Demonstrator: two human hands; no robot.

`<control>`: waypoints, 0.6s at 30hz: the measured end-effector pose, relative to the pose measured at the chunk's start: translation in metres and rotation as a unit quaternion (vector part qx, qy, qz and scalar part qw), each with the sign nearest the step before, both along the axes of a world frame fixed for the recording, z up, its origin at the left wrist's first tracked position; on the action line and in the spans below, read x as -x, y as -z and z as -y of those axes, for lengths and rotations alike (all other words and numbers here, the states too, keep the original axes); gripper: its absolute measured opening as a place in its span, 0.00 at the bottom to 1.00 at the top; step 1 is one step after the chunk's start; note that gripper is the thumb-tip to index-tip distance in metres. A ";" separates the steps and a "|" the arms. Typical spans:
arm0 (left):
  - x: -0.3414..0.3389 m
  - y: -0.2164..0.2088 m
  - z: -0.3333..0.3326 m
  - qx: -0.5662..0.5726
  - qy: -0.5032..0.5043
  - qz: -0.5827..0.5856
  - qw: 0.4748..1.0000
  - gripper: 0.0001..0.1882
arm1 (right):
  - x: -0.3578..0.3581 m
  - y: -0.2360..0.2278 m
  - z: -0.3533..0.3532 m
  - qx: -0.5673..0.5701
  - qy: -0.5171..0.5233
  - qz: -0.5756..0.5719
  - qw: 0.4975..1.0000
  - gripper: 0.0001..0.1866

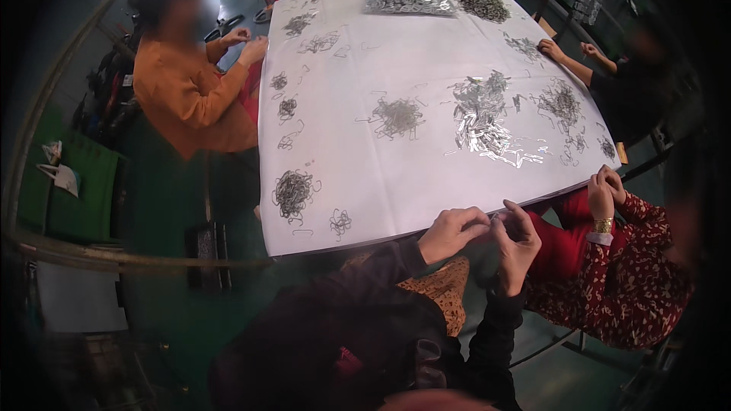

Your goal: The person sorts and organizes small metal wires on a table with other workers. They pick up wires, separate them, and place them into piles, occasionally adjusting their position to reach different areas of the table.

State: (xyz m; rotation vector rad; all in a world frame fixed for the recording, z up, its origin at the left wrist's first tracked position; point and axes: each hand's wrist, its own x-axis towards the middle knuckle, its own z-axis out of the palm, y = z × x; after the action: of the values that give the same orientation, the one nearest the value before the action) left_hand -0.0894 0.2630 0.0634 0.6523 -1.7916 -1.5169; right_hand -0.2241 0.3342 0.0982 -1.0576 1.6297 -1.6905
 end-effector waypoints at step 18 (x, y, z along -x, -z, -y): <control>-0.040 0.054 0.164 0.139 -0.258 0.323 0.900 0.19 | 0.000 0.008 -0.004 0.040 0.041 0.095 0.994 0.06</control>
State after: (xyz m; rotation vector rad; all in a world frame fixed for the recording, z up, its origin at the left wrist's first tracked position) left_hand -0.0490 0.0992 0.0089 1.4653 -2.0152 -0.6995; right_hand -0.2246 0.3383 0.0900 -0.8481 1.5134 -1.8629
